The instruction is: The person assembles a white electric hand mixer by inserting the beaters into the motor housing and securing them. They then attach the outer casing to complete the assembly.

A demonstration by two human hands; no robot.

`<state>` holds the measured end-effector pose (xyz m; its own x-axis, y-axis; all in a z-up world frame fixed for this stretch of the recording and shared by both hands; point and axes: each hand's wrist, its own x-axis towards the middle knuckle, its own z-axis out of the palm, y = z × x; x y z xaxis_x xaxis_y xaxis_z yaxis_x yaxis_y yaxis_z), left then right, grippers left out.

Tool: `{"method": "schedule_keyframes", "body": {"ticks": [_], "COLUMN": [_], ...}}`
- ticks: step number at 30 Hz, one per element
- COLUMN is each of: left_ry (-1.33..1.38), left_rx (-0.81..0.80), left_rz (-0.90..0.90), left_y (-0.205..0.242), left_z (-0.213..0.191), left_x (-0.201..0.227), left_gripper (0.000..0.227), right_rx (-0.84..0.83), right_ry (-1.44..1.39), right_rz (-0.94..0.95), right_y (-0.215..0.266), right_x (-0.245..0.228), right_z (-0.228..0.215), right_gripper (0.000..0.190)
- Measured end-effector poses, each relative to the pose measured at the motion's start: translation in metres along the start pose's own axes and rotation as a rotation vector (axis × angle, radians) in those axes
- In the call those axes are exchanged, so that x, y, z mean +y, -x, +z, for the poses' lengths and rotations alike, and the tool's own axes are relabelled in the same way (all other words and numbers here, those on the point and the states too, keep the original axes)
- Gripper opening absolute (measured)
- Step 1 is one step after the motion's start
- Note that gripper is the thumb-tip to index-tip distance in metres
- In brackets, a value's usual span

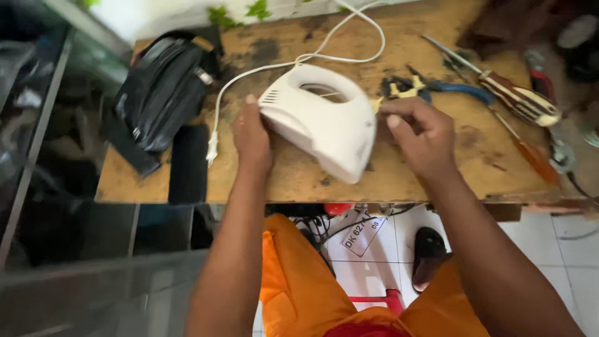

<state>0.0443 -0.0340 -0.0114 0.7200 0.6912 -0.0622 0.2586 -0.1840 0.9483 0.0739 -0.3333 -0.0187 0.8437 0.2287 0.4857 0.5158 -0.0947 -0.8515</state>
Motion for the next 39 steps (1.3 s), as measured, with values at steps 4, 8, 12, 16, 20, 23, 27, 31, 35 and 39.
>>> {"method": "schedule_keyframes", "body": {"ticks": [4,8,12,16,20,23,27,31,35,39], "left_ry": [-0.035,0.065,0.271,0.146,0.198,0.188,-0.4,-0.635,-0.972,-1.069], "left_rx": [-0.047,0.029,-0.096,-0.252,-0.331,-0.332,-0.087,-0.162,-0.329,-0.341], "left_rz": [0.059,0.084,0.034,0.093,0.128,0.134,0.196,0.754,0.527,0.579], "left_y": [-0.006,-0.005,0.076,0.097,0.07,0.067,0.104,0.148,0.169,0.159], "left_z": [0.015,0.024,0.012,0.014,0.015,0.012,0.006,0.012,0.029,0.034], "left_x": [0.016,0.013,0.053,0.045,0.028,0.024,0.073,0.083,0.104,0.096], "left_gripper": [0.065,0.063,0.066,0.1,0.088,0.077,0.065,0.105,0.118,0.109], "right_rx": [0.191,0.135,0.014,-0.024,-0.074,-0.066,-0.022,-0.014,-0.046,-0.038], "right_ry": [-0.137,-0.122,-0.065,-0.081,-0.107,-0.139,-0.081,-0.07,-0.082,-0.106], "right_rz": [0.296,0.245,0.117,0.142,0.17,0.194,0.151,0.137,0.146,0.171], "right_y": [0.001,0.0,0.002,0.003,0.001,0.005,0.004,0.003,0.001,0.001], "right_x": [0.004,0.025,0.016,0.011,0.013,0.017,0.006,0.01,0.005,0.005], "right_z": [0.007,0.0,-0.004,-0.008,-0.015,-0.012,-0.014,-0.014,-0.017,-0.017], "right_gripper": [0.019,0.023,0.027,0.027,0.018,0.012,0.007,0.006,0.005,0.004]}}
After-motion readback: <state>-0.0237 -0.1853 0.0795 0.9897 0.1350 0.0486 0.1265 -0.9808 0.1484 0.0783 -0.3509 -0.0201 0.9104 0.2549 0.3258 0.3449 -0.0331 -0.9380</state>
